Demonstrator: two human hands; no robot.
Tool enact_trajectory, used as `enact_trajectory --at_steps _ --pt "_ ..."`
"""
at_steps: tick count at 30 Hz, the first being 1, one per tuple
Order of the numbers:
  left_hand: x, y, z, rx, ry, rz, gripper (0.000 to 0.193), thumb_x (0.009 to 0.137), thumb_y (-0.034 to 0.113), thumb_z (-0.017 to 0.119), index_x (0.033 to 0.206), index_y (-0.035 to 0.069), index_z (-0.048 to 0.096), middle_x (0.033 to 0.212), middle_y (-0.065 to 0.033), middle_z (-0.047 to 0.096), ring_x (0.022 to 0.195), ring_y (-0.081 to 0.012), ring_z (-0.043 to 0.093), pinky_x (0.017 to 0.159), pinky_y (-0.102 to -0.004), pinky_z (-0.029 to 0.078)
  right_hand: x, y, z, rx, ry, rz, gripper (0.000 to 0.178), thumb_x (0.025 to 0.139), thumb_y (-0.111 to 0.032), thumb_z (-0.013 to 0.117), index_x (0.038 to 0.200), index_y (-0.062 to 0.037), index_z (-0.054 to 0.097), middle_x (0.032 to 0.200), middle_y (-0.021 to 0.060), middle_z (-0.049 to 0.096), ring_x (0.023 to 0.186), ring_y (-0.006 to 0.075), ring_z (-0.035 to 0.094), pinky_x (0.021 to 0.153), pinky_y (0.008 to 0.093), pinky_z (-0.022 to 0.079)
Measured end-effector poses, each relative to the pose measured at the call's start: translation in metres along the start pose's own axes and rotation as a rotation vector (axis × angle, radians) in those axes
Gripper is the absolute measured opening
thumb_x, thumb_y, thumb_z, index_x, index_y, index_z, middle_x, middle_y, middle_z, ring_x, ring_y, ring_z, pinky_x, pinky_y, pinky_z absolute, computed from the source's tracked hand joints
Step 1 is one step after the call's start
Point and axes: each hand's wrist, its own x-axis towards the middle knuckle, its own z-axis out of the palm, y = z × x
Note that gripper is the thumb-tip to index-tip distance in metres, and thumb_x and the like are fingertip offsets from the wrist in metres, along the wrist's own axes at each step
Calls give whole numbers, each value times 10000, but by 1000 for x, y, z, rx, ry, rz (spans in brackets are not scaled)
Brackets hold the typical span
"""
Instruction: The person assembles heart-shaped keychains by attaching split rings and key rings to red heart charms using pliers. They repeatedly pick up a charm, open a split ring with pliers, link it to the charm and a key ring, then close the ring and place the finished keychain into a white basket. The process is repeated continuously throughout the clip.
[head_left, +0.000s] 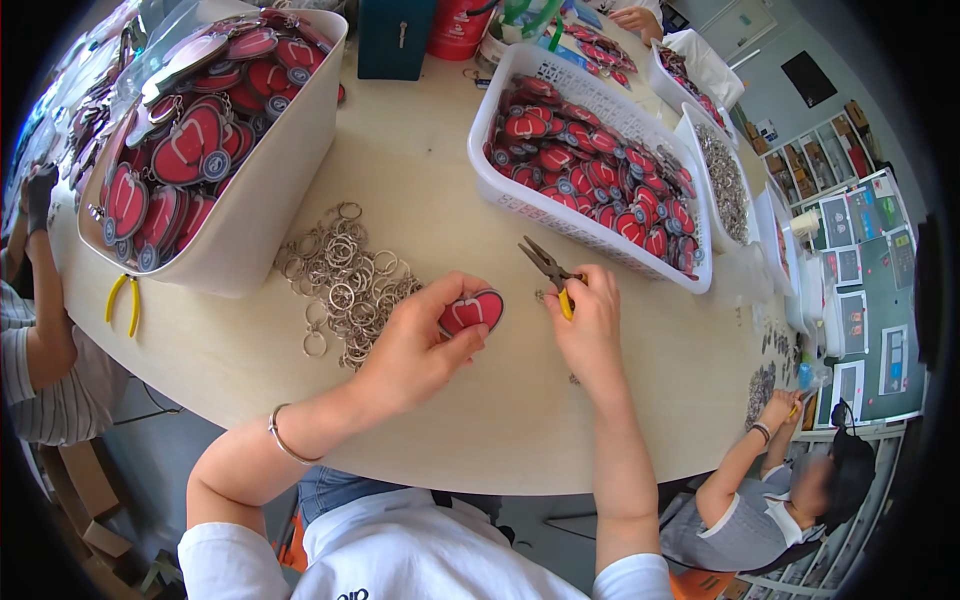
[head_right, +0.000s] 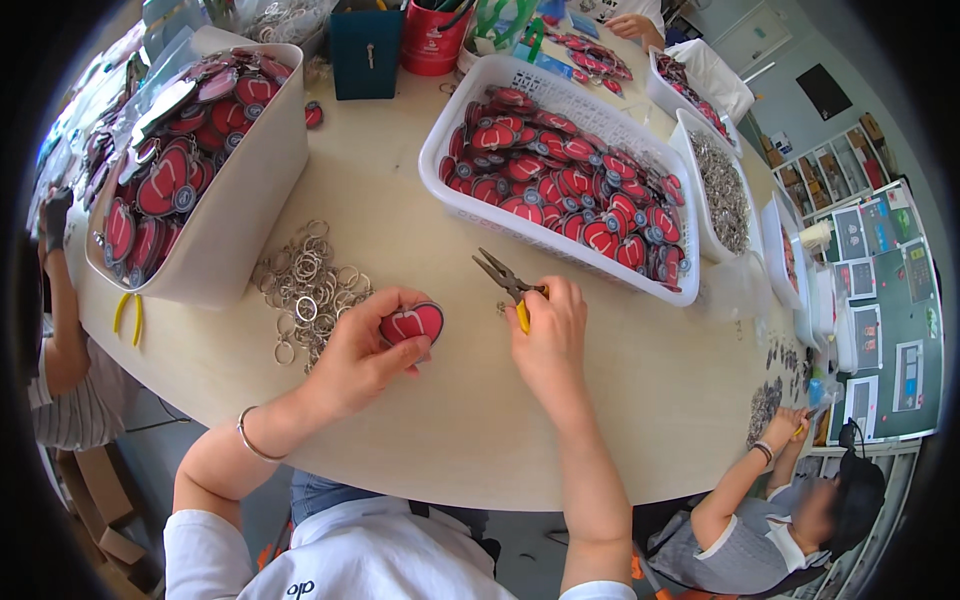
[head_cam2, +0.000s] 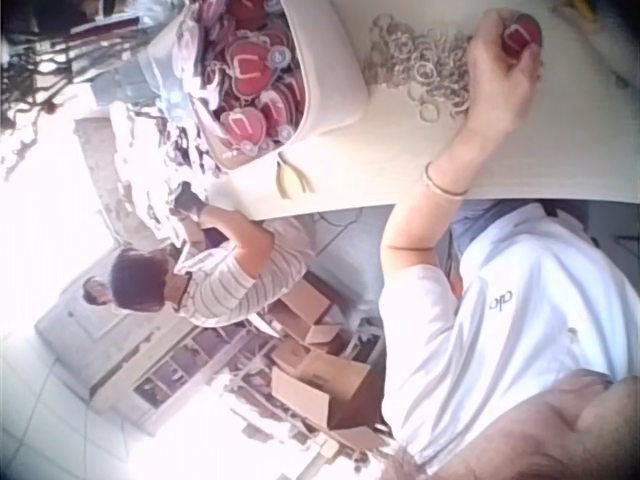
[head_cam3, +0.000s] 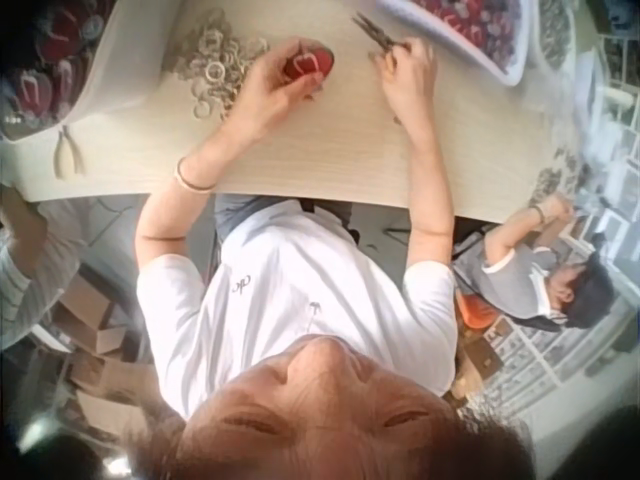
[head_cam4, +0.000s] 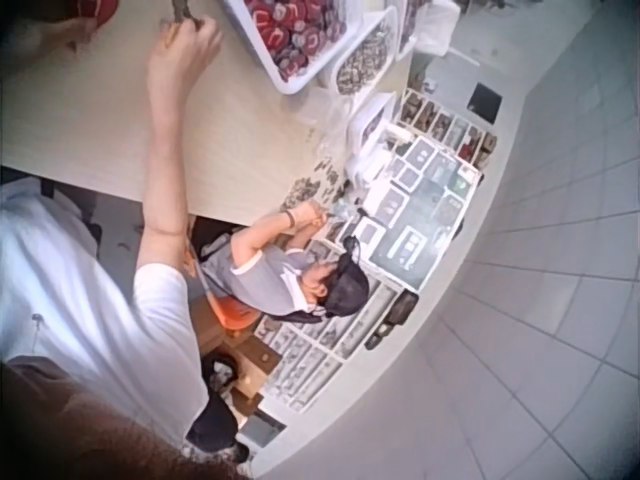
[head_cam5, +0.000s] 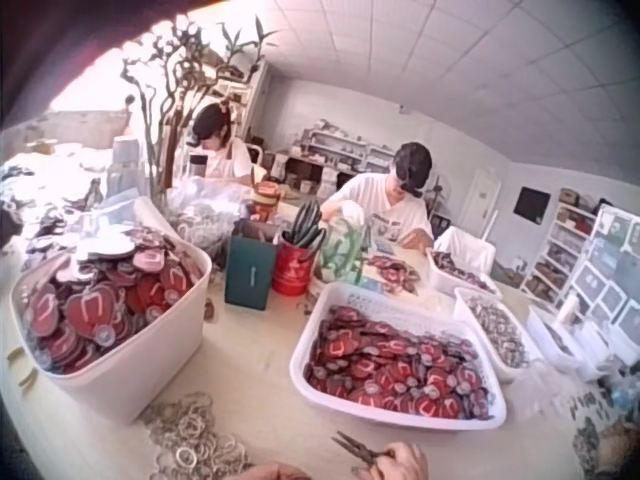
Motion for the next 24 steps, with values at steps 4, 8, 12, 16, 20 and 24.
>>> enact_trajectory --at_steps 4,8,12,16,20,24 --pt "0 -1 1 26 20 39 289 878 8 599 1151 -26 512 891 -64 624 747 -106 622 634 -249 527 0 -7 -5 149 84 54 155 755 -61 731 817 14 610 1018 121 529 958 303 505 831 417 415" --pt "0 -3 3 -6 56 76 264 859 10 595 1113 -12 526 816 -80 643 667 -118 618 614 -263 506 1 -5 -3 126 100 3 160 751 -56 735 798 18 601 1010 120 530 942 301 508 822 415 419" --pt "-1 2 4 -1 61 54 261 860 14 595 1111 -14 528 812 -79 642 662 -115 613 606 -262 501 0 -6 -5 258 71 69 160 744 -50 738 777 24 600 998 117 537 933 298 514 823 415 420" --pt "-1 -1 4 7 53 70 258 862 19 594 1109 -15 530 802 -76 640 657 -113 609 597 -259 495 0 -4 -3 176 84 -15 148 740 -52 742 778 18 617 993 115 543 940 294 518 829 410 421" --pt "-1 1 3 -9 49 59 259 860 22 601 1107 -15 530 788 -72 637 649 -105 600 593 -257 492 0 -2 -7 75 93 74 144 727 -54 749 779 4 628 1002 113 548 949 291 519 837 407 417" --pt "-1 2 3 1 39 69 256 861 25 605 1103 -15 531 779 -70 633 644 -100 592 589 -258 488 -2 -4 -7 63 23 100 147 712 -58 757 783 -8 638 1006 109 550 960 289 519 845 404 412"
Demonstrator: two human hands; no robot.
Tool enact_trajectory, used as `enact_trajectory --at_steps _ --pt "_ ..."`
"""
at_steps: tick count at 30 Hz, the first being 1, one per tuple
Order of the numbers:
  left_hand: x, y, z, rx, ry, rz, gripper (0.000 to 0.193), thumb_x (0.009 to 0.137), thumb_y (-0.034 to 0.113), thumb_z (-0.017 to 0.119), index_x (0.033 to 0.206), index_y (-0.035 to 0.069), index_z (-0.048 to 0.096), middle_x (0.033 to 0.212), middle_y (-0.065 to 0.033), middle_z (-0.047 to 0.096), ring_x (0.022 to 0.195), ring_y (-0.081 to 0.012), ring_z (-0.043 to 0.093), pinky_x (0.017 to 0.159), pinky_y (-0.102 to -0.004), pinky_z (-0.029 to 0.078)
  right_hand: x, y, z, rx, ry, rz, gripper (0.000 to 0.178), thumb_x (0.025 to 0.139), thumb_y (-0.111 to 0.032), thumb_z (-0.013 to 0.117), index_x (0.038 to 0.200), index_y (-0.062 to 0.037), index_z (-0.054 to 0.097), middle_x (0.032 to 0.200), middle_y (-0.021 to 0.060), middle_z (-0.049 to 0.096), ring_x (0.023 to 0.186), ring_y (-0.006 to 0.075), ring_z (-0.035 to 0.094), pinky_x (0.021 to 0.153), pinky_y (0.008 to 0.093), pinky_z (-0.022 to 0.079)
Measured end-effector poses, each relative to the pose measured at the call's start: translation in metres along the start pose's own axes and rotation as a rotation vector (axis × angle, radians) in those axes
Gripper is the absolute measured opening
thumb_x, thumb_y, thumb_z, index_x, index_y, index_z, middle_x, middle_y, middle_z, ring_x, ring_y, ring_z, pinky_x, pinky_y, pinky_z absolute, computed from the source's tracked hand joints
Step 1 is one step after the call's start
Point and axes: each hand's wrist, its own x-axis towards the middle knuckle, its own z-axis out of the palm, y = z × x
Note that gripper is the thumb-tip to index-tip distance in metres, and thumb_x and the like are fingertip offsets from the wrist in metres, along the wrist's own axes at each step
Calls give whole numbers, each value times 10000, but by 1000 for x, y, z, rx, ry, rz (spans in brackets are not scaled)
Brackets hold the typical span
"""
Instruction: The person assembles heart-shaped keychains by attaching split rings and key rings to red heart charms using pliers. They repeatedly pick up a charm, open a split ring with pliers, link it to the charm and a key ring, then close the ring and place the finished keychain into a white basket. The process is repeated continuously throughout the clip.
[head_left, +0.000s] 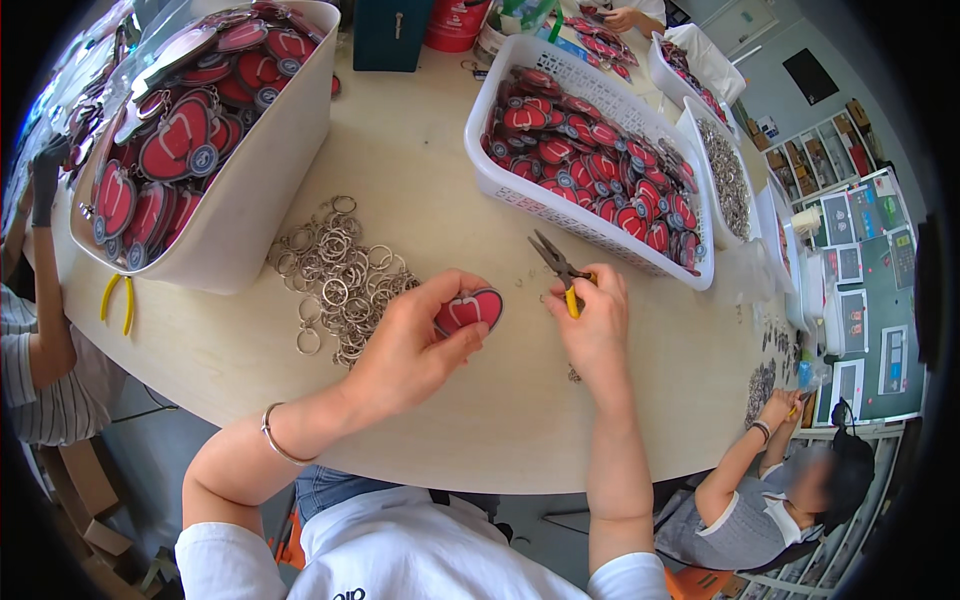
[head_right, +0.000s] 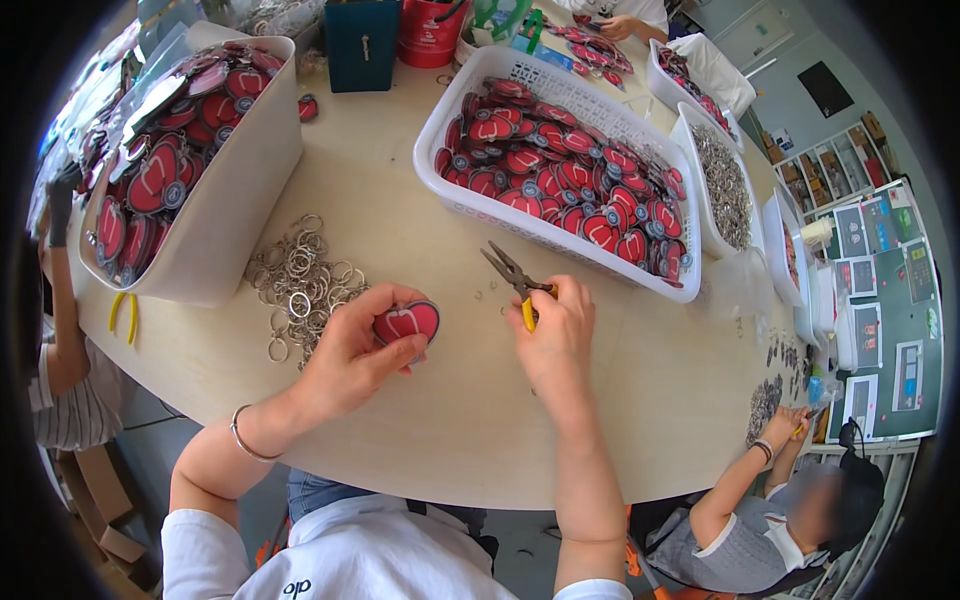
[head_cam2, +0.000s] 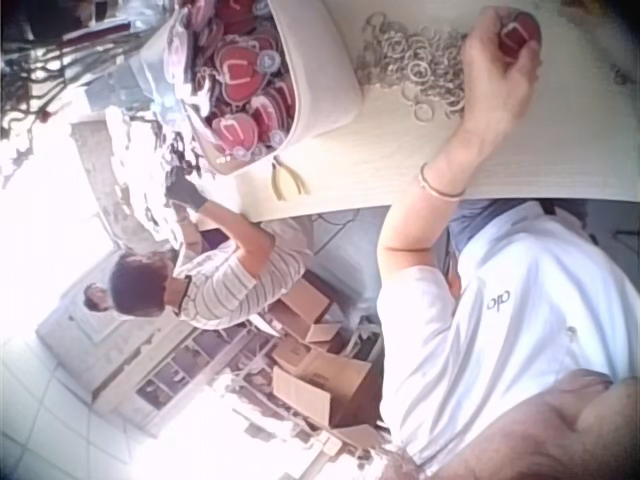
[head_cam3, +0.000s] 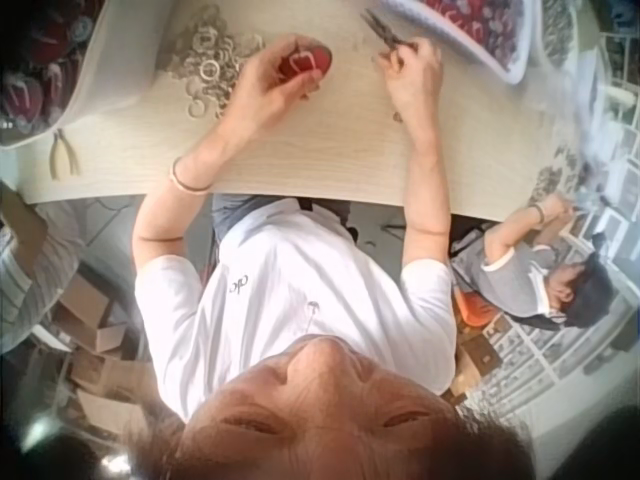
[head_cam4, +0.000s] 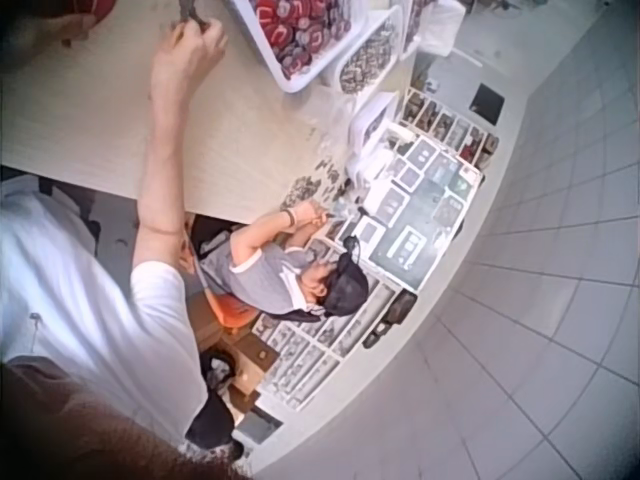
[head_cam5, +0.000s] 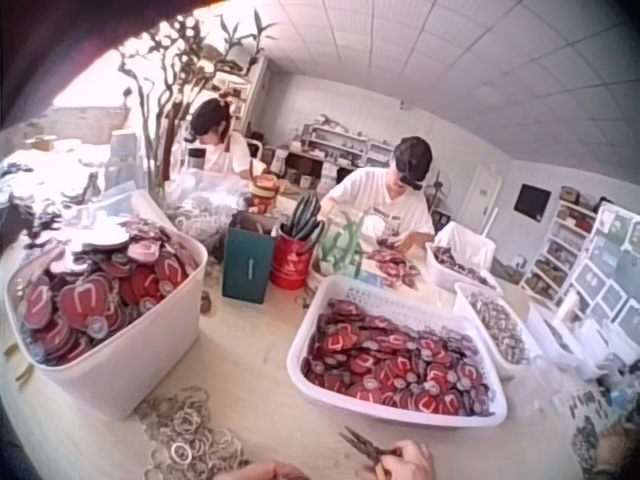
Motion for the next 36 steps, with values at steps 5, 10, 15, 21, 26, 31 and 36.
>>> enact_trajectory --at_steps 5,10,15,21,26,31,36 --pt "0 -4 0 49 20 54 267 839 21 631 1090 -4 541 785 -64 635 627 -91 569 570 -256 476 0 -5 1 -1 -59 13 148 723 -64 753 809 -10 645 1016 107 545 968 289 519 858 406 412" --pt "-1 -3 -2 95 -2 38 255 839 -7 651 1079 -1 565 880 -30 608 721 -54 556 600 -203 471 -1 -31 -25 493 -176 126 166 745 -78 753 828 6 637 1046 106 537 990 288 530 843 380 442" --pt "-2 1 1 75 -25 88 151 824 15 660 974 8 642 776 -22 628 608 -44 509 504 -215 415 -2 -53 -43 536 -249 -39 196 759 -123 759 826 11 632 1024 101 522 966 281 527 829 375 437" --pt "-4 1 2 50 -80 95 103 874 67 658 962 13 669 774 -16 624 611 -33 477 485 -217 392 -3 -52 -42 443 -196 -195 224 756 -121 755 765 15 578 1005 104 518 920 291 503 806 399 417" --pt "-4 -9 4 -89 -102 97 135 891 70 637 1004 7 679 790 -24 636 624 -34 486 493 -215 398 -3 -58 -48 359 -171 -348 226 745 -102 748 742 5 549 990 102 517 914 287 495 813 413 405" --pt "-4 -2 4 -140 -127 79 117 886 49 629 978 -9 671 809 -28 652 652 -37 520 513 -213 420 -2 -60 -55 244 -138 -434 226 721 -83 751 734 1 542 981 103 512 910 287 495 799 422 406" --pt "-4 4 0 -3 -161 134 84 881 43 632 908 -33 654 799 -17 636 653 -35 525 528 -204 435 -3 -62 -57 189 -121 -510 223 720 -71 751 737 8 544 979 104 508 910 283 504 787 412 412"
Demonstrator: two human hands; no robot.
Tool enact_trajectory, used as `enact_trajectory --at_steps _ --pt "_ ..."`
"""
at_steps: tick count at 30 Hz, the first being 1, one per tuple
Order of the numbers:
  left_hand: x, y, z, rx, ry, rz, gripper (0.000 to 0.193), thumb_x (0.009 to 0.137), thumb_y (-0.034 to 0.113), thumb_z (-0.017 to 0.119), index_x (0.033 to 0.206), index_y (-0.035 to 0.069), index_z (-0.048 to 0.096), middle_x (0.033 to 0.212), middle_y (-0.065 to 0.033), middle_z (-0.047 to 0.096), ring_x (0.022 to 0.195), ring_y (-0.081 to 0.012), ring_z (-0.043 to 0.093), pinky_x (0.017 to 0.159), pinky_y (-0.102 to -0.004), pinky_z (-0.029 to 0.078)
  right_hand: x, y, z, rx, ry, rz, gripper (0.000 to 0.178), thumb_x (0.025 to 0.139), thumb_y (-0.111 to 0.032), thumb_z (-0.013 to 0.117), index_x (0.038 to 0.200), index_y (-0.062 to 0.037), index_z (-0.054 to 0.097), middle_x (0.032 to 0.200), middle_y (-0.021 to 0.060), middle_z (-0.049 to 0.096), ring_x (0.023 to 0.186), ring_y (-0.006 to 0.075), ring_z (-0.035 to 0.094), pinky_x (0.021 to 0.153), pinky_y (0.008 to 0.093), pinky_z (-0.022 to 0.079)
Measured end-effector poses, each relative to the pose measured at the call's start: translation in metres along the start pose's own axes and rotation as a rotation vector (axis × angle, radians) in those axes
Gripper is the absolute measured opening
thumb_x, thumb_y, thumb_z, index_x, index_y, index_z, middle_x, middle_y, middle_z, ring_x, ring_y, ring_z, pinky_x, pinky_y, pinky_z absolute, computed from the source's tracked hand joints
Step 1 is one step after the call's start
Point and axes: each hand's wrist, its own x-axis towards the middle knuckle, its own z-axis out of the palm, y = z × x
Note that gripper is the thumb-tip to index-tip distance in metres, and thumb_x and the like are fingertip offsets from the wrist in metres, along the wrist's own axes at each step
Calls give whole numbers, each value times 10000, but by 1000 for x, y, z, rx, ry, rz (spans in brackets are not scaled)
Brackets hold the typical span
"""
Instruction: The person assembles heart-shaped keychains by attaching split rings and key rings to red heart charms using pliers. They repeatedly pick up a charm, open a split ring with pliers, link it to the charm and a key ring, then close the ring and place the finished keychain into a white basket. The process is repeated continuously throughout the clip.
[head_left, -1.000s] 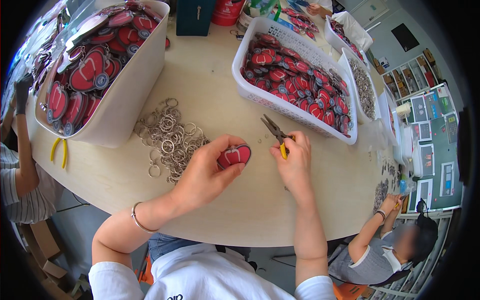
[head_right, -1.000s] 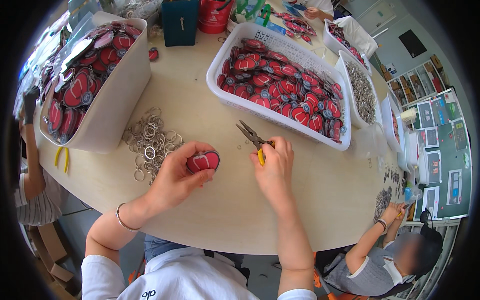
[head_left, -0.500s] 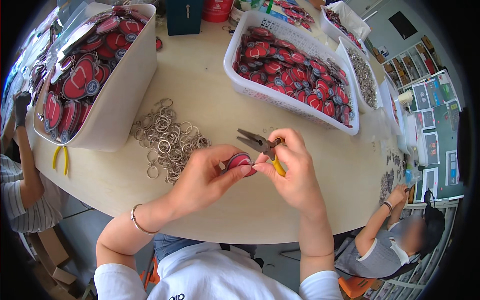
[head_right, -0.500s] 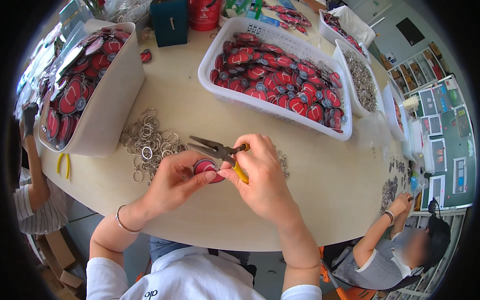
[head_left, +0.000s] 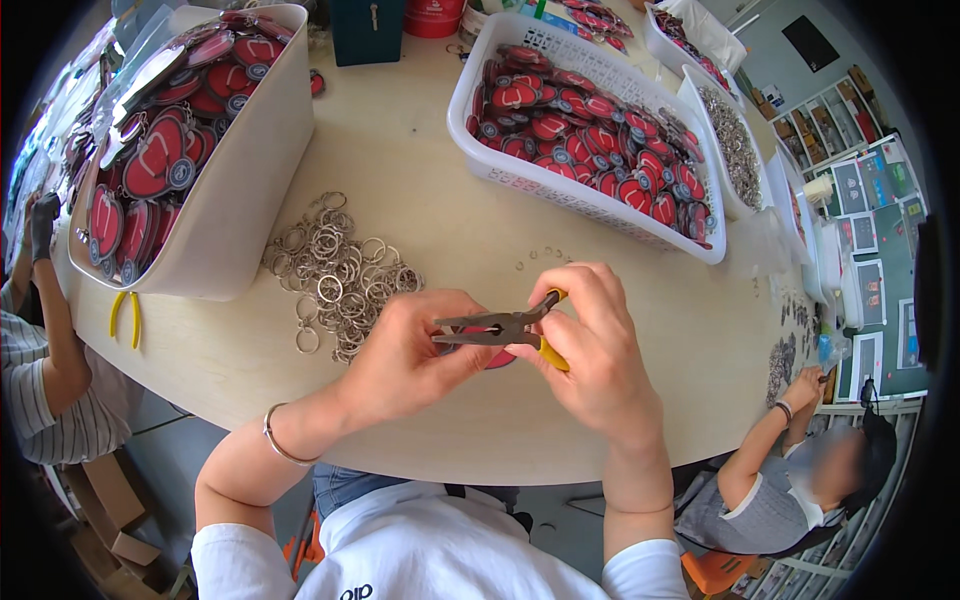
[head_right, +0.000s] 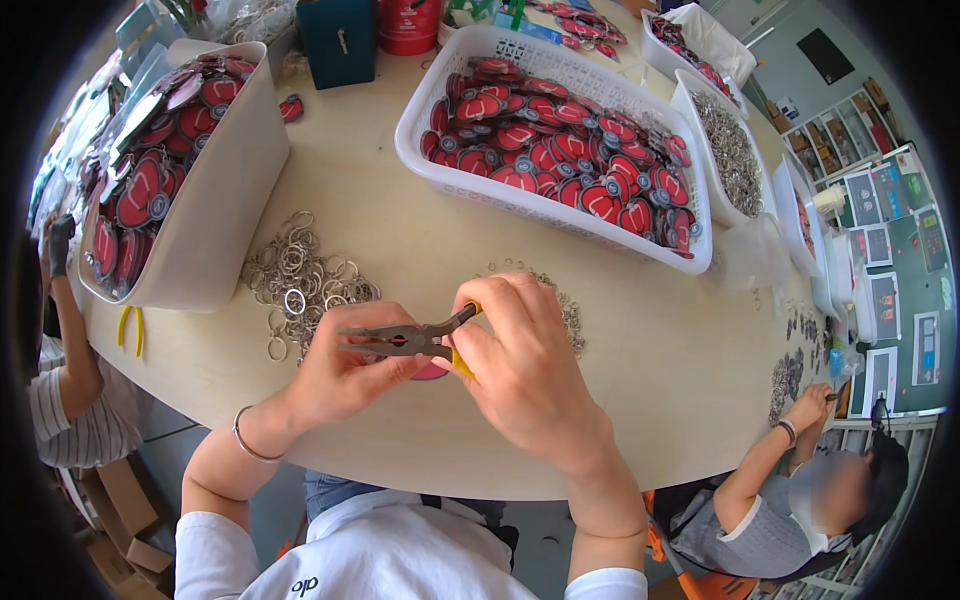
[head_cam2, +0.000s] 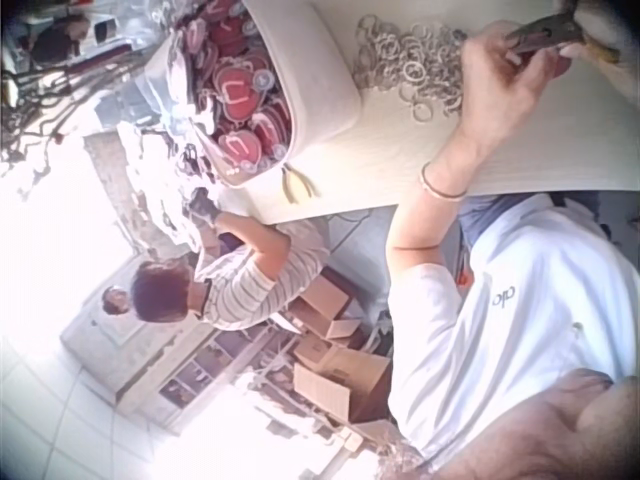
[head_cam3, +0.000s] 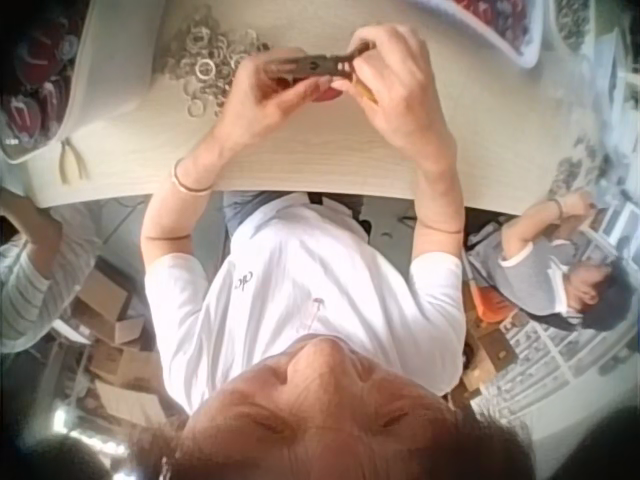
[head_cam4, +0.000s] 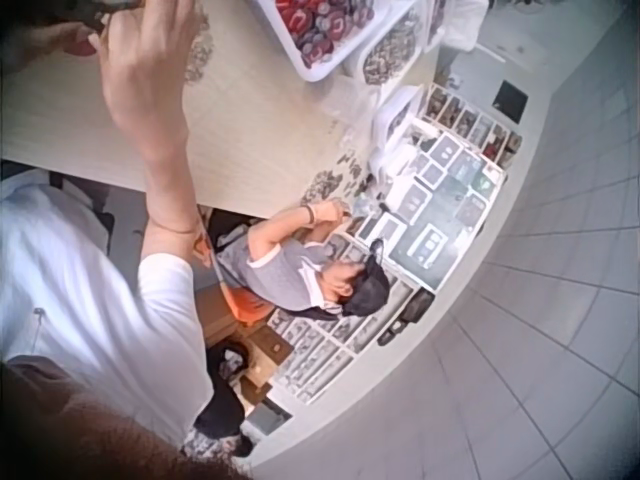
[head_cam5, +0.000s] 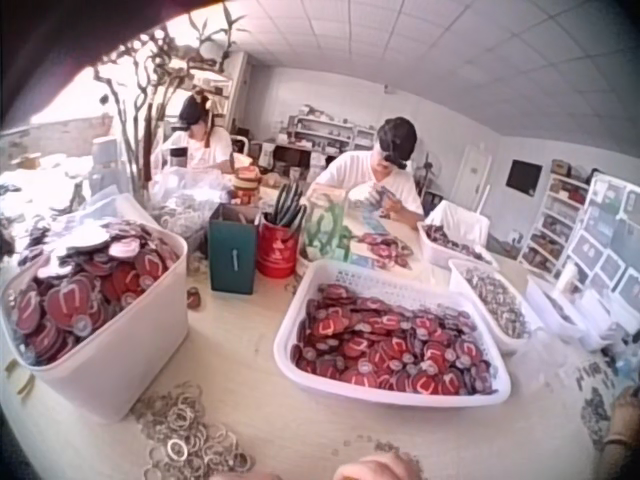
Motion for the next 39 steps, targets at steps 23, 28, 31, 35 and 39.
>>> enact_trajectory --at_steps 23,28,31,35,39 --pt "3 4 -1 456 65 396 162 676 36 792 783 22 670 758 -64 642 667 -217 572 557 -323 453 -7 2 -4 632 -138 468 130 827 -76 689 831 21 602 962 100 520 870 238 549 788 327 452" --pt "4 4 -1 462 58 410 167 662 39 796 765 23 665 745 -67 637 653 -225 570 538 -333 450 -9 6 -1 778 -162 517 115 842 -72 672 830 20 603 960 78 531 832 185 549 774 307 452" --pt "3 2 -1 464 51 422 176 662 39 801 776 22 668 746 -68 635 647 -216 569 528 -321 443 -11 9 3 815 -163 544 112 843 -70 668 834 21 604 958 67 536 822 169 547 768 296 450" --pt "2 0 -1 478 49 434 185 661 39 803 779 19 661 734 -70 624 640 -224 569 526 -327 444 -12 9 6 823 -177 555 121 847 -78 666 847 26 604 938 60 537 822 160 548 765 289 447" --pt "4 -3 -1 480 45 463 194 668 43 810 782 13 656 750 -72 633 638 -199 577 506 -300 438 -13 10 7 916 -186 636 141 862 -96 658 864 34 604 924 56 539 816 142 545 767 278 446"
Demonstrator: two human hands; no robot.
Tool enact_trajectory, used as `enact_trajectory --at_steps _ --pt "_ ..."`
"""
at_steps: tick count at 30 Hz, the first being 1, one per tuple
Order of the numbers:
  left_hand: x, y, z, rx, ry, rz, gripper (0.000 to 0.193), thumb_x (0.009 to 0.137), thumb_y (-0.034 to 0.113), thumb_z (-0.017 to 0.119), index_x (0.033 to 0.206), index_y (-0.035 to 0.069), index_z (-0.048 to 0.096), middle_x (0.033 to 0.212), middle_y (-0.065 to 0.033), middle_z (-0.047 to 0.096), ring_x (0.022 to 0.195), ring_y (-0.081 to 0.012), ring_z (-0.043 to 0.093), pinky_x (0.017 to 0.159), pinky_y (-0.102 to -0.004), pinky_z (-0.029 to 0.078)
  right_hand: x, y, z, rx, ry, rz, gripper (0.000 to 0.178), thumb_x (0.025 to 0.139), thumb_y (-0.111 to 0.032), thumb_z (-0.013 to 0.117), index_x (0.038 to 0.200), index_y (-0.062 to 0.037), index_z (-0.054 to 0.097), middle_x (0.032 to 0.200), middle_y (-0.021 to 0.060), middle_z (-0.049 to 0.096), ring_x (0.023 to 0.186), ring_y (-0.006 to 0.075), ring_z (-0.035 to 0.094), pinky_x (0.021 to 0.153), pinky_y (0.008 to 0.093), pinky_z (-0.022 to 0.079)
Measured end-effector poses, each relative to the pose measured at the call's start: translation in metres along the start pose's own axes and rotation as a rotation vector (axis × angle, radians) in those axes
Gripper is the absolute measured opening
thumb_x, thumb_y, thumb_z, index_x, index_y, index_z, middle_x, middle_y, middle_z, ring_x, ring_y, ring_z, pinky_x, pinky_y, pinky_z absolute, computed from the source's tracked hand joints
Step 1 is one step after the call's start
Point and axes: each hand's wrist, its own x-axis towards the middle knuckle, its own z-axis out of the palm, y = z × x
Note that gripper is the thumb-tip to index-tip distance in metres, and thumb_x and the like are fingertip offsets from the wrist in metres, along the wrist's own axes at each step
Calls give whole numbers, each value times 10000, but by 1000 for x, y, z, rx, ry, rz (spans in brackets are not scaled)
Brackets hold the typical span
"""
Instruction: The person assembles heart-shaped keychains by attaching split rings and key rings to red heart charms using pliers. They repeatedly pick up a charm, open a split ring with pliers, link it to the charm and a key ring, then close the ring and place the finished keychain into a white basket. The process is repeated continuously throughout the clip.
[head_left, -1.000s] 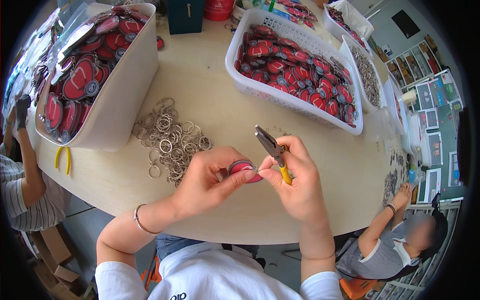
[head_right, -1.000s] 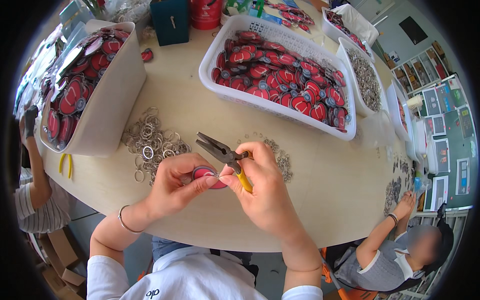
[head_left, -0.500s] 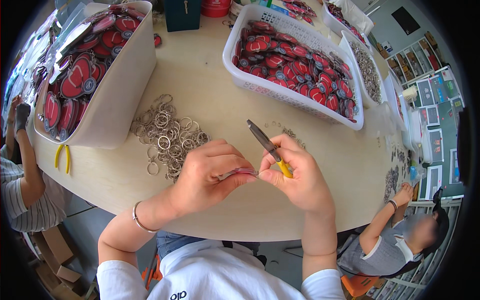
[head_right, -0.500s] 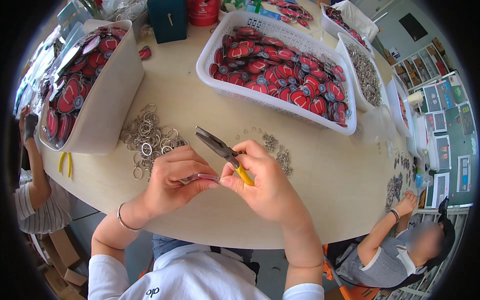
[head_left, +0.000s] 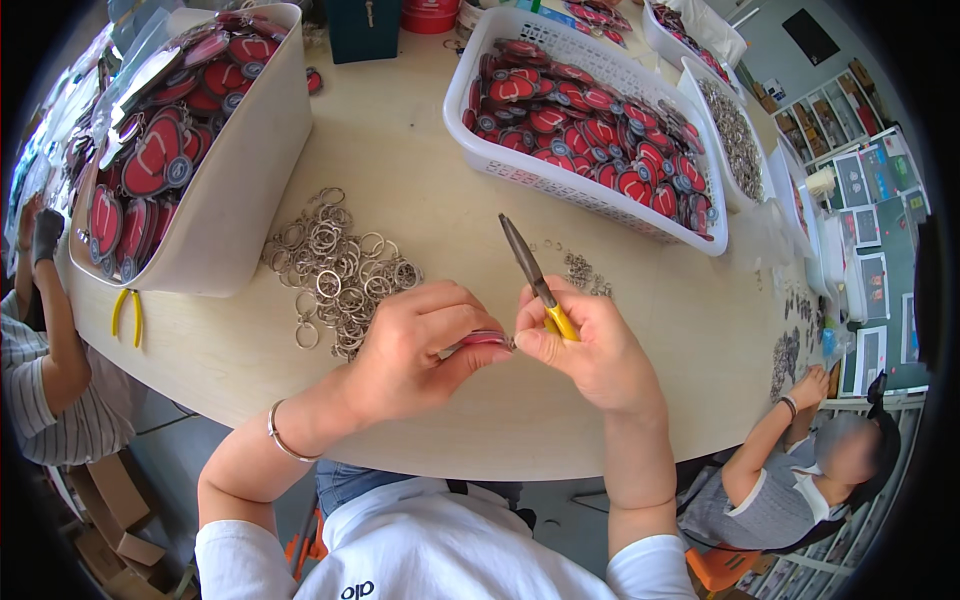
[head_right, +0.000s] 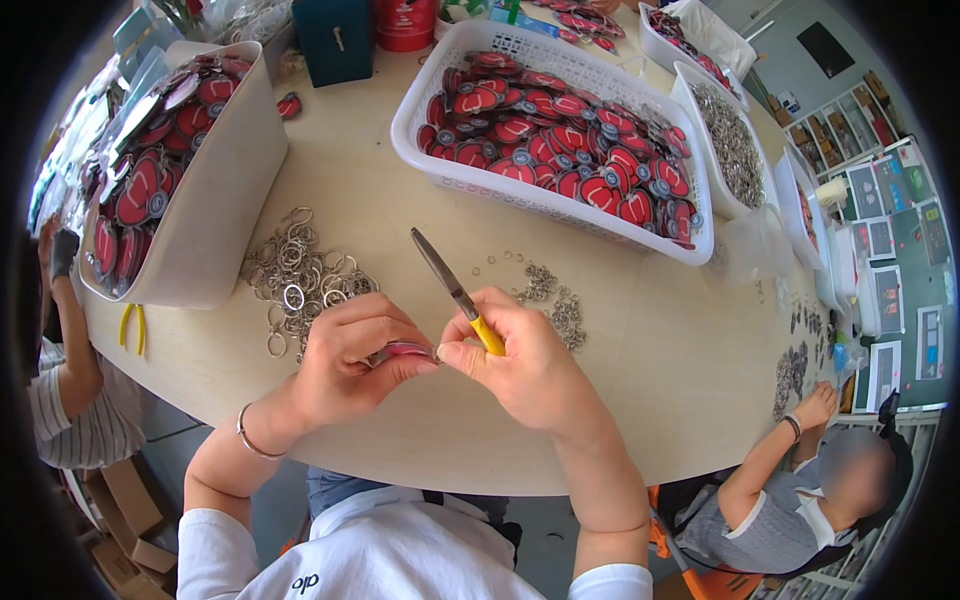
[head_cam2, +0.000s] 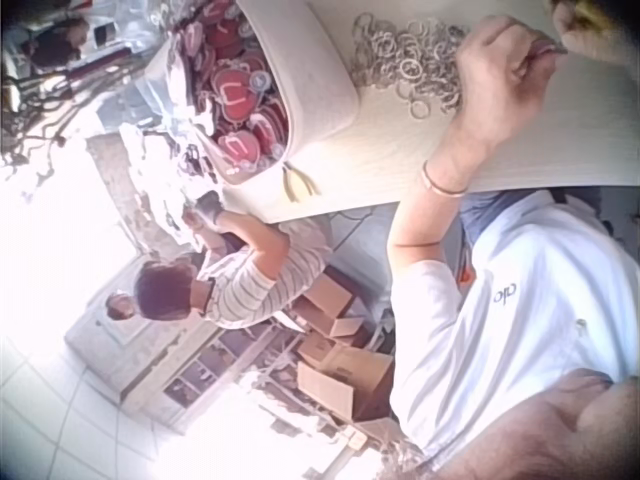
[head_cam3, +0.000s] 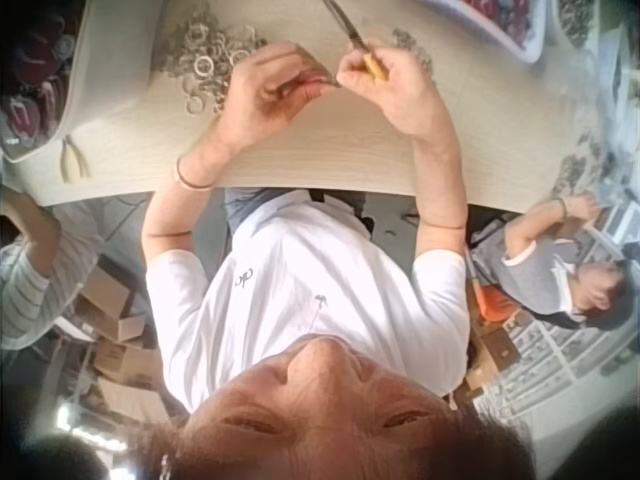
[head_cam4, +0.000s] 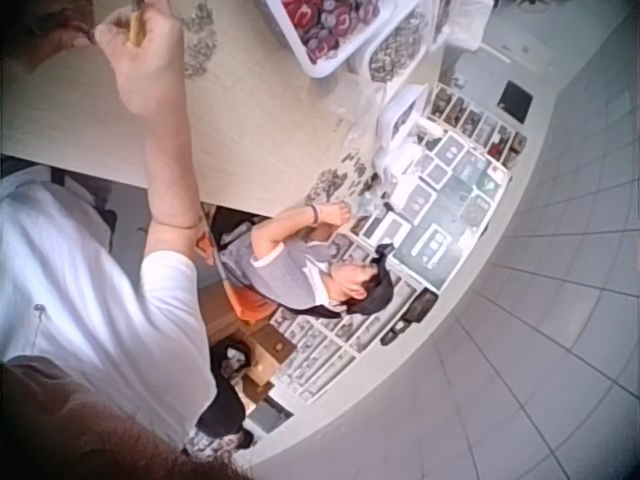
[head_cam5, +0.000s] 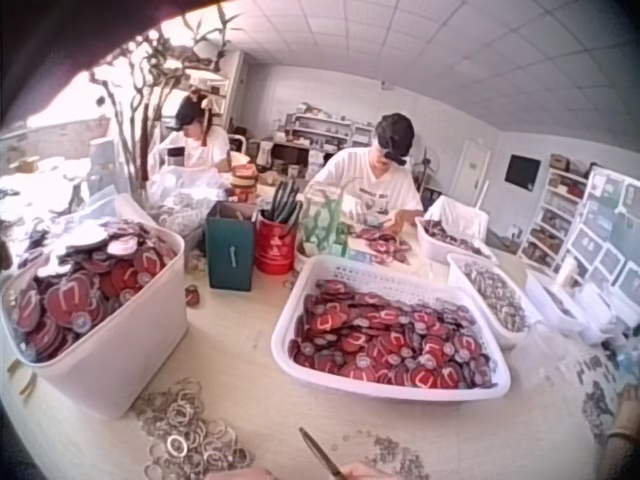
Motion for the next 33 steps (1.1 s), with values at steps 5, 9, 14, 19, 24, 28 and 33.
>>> enact_trajectory --at_steps 5,9,14,19,24,28,33 --pt "0 -2 2 62 6 22 192 667 45 811 779 18 657 724 -68 627 616 -200 574 490 -303 432 0 3 4 39 40 25 159 869 -115 655 877 37 609 910 52 533 817 138 554 767 275 447" --pt "-1 -1 4 130 39 49 183 664 52 793 765 29 642 703 -69 595 587 -229 564 478 -333 439 -1 4 8 -29 86 26 162 865 -125 658 875 31 616 901 66 529 815 160 564 766 282 447" --pt "-2 0 4 161 59 164 204 643 29 792 778 26 638 700 -64 592 583 -225 564 463 -330 435 -1 2 11 -34 82 6 175 863 -139 662 867 30 616 913 75 531 815 171 564 761 284 442" --pt "0 1 3 97 46 138 223 636 36 806 789 25 643 707 -64 603 596 -227 576 476 -325 446 0 2 11 30 76 20 178 876 -158 659 861 13 613 831 37 545 762 116 532 708 260 431" --pt "2 3 3 101 54 79 226 634 67 824 771 29 648 710 -64 615 611 -218 590 498 -320 461 1 5 11 220 77 104 161 889 -167 655 879 -13 610 746 -14 544 700 64 474 656 227 404" --pt "1 3 4 124 63 73 222 631 66 824 762 31 649 698 -62 610 608 -211 591 492 -318 461 0 7 11 262 74 121 150 889 -155 650 882 -11 609 778 -7 549 727 68 486 676 232 409" --pt "1 3 4 194 83 122 227 632 61 818 783 30 653 684 -58 601 577 -205 575 471 -314 453 -1 -2 15 173 117 114 152 890 -137 633 855 8 604 861 20 540 783 91 513 727 254 425"
